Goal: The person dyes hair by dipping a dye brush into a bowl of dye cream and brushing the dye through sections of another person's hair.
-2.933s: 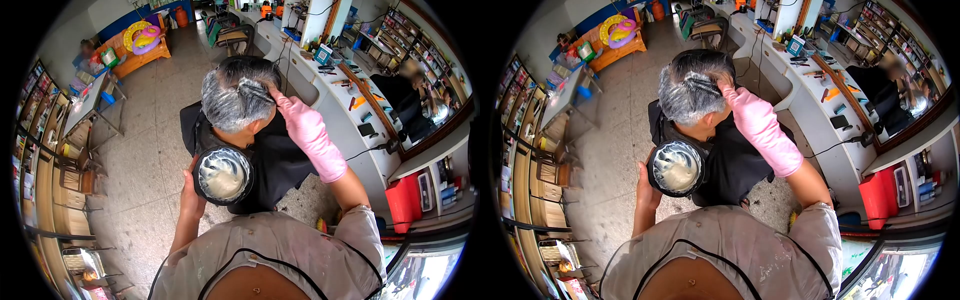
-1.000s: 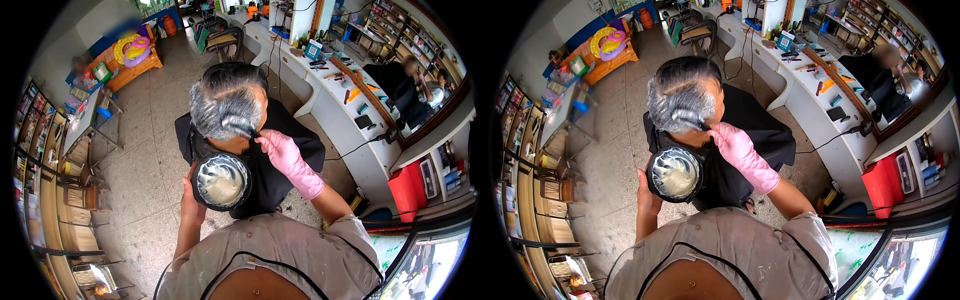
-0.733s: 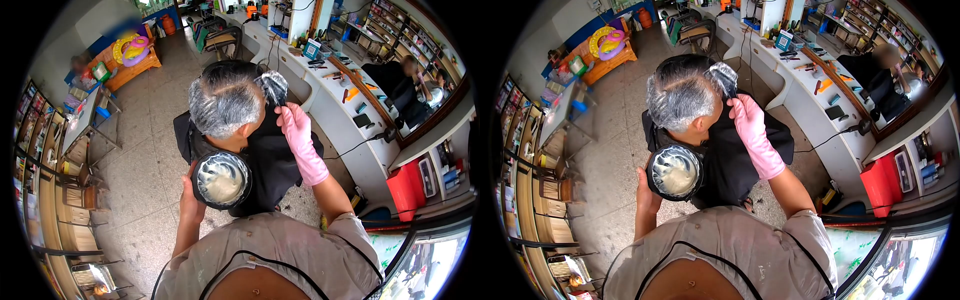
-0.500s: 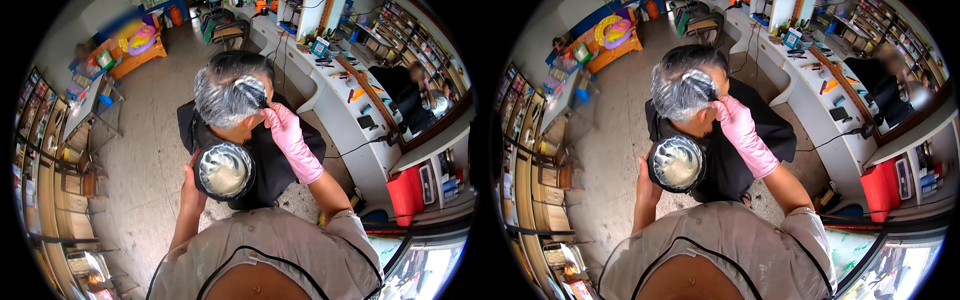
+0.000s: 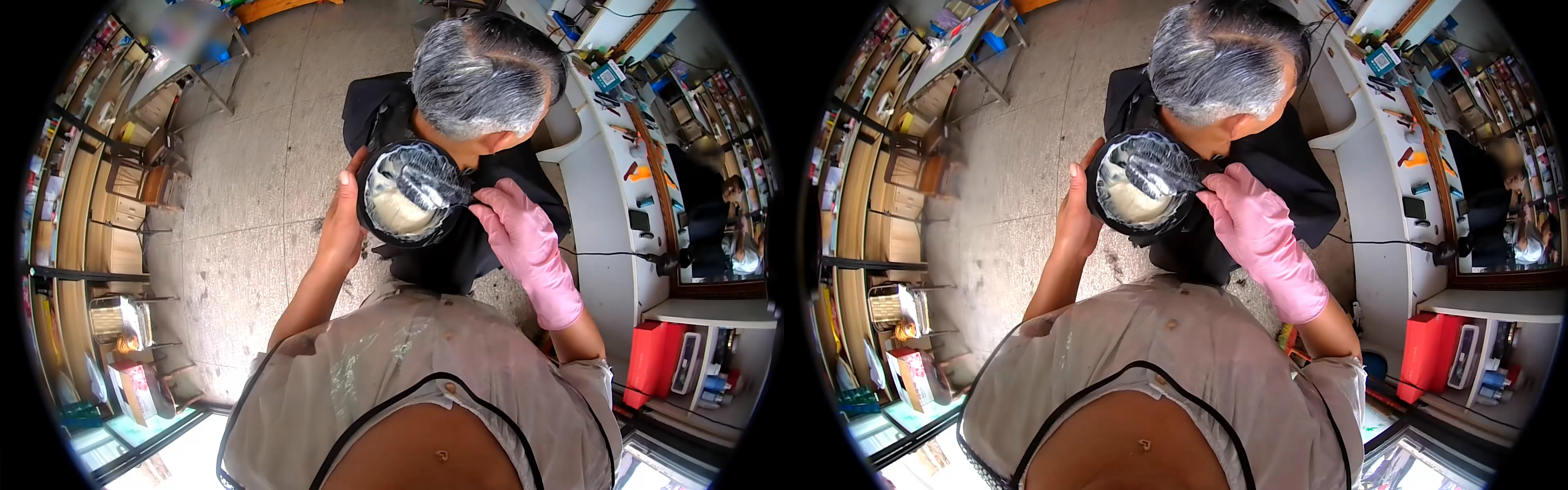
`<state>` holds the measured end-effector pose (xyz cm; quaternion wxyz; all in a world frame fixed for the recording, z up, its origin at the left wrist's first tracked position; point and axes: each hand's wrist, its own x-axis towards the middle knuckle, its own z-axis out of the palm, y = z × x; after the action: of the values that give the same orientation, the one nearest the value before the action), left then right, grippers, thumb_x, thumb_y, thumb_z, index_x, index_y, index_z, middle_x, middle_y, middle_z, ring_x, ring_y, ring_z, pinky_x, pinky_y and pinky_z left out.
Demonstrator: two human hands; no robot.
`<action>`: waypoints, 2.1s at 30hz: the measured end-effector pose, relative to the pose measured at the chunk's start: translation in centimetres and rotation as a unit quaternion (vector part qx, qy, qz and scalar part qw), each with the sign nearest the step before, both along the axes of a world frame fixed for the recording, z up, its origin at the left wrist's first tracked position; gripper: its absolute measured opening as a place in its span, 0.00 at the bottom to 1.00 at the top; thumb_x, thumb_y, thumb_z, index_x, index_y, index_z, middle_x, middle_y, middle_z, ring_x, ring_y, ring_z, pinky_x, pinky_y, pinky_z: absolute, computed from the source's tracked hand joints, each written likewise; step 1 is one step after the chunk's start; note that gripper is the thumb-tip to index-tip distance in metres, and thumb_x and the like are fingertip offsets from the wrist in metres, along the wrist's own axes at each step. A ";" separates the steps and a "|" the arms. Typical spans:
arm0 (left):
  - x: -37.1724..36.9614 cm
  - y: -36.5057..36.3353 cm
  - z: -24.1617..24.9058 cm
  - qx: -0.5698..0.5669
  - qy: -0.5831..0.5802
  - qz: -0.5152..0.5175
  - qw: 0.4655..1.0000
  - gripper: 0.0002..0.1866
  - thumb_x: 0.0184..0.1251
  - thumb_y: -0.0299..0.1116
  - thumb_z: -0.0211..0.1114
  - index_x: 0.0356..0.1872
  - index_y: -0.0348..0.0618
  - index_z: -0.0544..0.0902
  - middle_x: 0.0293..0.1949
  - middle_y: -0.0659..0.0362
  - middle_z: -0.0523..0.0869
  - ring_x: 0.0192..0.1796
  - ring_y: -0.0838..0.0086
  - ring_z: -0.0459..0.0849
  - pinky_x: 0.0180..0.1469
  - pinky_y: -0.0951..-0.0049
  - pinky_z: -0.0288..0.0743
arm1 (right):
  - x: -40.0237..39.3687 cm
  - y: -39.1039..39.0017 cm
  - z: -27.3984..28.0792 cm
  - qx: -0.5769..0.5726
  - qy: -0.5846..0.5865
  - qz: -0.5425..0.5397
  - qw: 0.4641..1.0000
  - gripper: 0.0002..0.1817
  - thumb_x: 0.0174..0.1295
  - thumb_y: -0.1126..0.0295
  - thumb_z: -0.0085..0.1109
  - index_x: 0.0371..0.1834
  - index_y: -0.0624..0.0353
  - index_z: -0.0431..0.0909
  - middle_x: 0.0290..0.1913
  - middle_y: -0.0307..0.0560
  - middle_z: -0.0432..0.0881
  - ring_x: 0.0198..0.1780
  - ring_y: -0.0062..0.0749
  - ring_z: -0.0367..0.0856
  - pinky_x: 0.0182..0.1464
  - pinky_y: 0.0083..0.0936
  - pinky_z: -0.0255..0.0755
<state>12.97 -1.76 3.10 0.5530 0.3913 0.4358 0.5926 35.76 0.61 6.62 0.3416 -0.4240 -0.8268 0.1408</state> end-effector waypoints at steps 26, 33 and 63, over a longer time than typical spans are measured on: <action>-1.1 0.9 0.6 -0.027 -0.084 -0.026 0.996 0.36 0.72 0.59 0.34 0.70 0.41 0.56 0.69 0.53 0.62 0.70 0.64 0.61 0.70 0.64 0.54 | 1.8 3.6 5.7 -0.270 0.354 -0.014 0.895 0.10 0.67 0.72 0.52 0.44 0.67 0.78 0.25 0.38 0.76 0.21 0.12 0.64 0.26 0.09 0.60; -1.4 1.3 0.6 -0.038 -0.094 -0.025 0.995 0.35 0.72 0.58 0.35 0.70 0.42 0.57 0.68 0.54 0.63 0.69 0.64 0.63 0.69 0.62 0.56 | 2.1 6.3 5.2 0.288 -0.194 -0.265 0.900 0.13 0.54 0.71 0.61 0.44 0.53 0.81 0.28 0.44 0.77 0.28 0.41 0.79 0.27 0.32 0.72; -1.3 1.5 0.7 -0.047 -0.099 -0.007 0.994 0.36 0.71 0.61 0.36 0.65 0.40 0.64 0.63 0.53 0.71 0.64 0.63 0.69 0.66 0.61 0.63 | 1.4 6.4 0.4 0.144 0.025 -0.271 0.951 0.14 0.62 0.76 0.52 0.51 0.55 0.77 0.28 0.45 0.72 0.26 0.37 0.74 0.29 0.26 0.71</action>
<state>11.71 -0.24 3.82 0.6151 0.3077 0.4036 0.6034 37.17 7.00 7.06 0.4452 -0.5746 -0.6835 -0.0672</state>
